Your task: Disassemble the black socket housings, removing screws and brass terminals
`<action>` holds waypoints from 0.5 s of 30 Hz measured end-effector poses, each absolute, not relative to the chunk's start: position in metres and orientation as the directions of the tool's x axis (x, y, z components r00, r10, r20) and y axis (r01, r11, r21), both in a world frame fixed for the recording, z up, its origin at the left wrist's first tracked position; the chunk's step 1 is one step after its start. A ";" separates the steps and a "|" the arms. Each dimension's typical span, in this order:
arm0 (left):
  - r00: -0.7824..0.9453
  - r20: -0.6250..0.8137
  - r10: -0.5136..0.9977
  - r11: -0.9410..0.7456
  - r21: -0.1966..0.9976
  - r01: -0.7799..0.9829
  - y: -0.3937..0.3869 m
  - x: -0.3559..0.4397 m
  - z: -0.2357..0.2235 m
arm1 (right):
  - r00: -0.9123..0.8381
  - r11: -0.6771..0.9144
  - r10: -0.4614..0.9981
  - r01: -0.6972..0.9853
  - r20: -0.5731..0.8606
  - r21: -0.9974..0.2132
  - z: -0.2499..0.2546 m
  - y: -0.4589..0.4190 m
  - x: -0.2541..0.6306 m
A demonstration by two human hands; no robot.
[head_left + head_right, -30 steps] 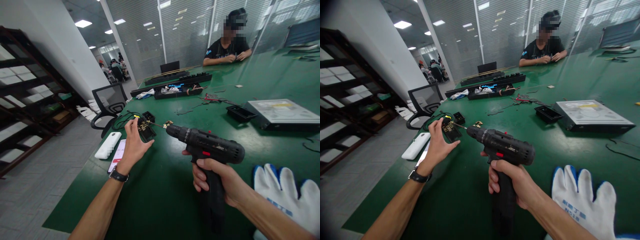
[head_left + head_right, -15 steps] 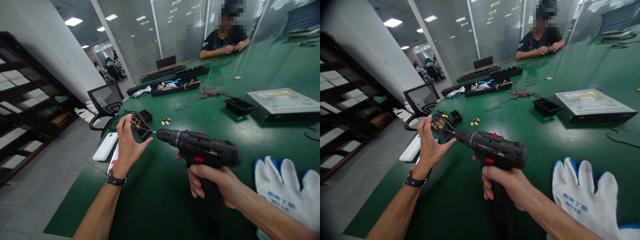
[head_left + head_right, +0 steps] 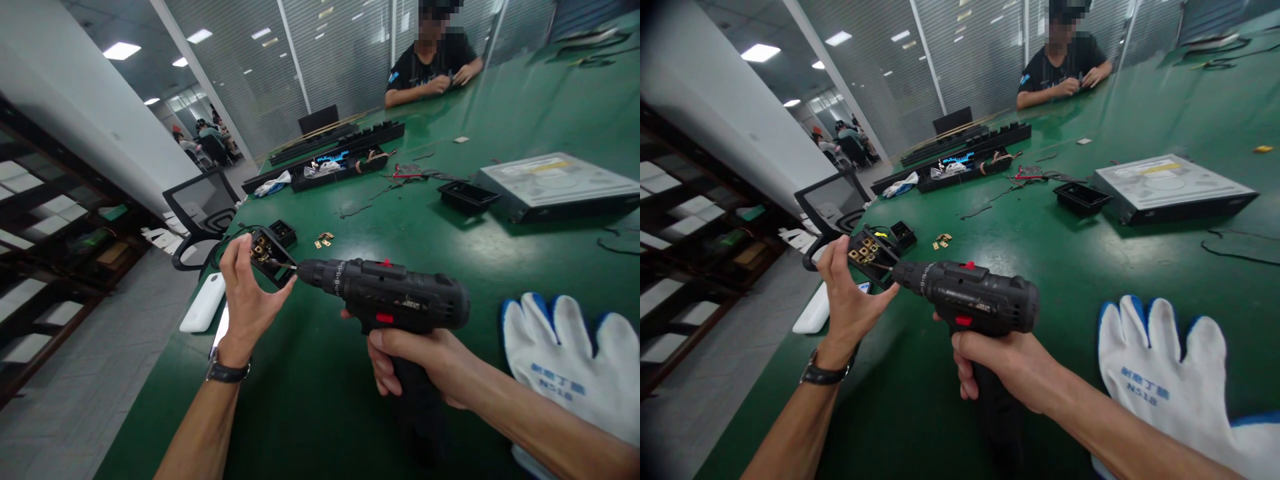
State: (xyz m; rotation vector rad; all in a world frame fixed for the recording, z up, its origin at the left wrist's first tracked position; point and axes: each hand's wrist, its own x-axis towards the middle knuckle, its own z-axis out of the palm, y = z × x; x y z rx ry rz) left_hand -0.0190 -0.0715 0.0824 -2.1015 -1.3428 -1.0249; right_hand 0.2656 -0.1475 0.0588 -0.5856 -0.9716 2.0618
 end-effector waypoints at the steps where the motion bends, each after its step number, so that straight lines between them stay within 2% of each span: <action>1: 0.247 0.776 0.580 -0.426 0.030 0.904 -0.072 -0.018 0.082 | -0.602 -0.410 0.795 -0.445 -0.073 -0.796 0.059 -0.147 0.265; 5: 0.232 0.773 0.590 -0.420 0.048 0.906 -0.073 -0.016 0.082 | -0.597 -0.398 0.799 -0.433 -0.074 -0.809 0.059 -0.147 0.266; 12: 0.280 0.767 0.577 -0.433 -0.004 0.902 -0.072 -0.015 0.084 | -0.593 -0.365 0.802 -0.404 -0.064 -0.839 0.057 -0.149 0.265; 15: 0.277 0.764 0.583 -0.438 0.009 0.899 -0.071 -0.015 0.084 | -0.592 -0.340 0.803 -0.365 -0.066 -0.867 0.056 -0.149 0.266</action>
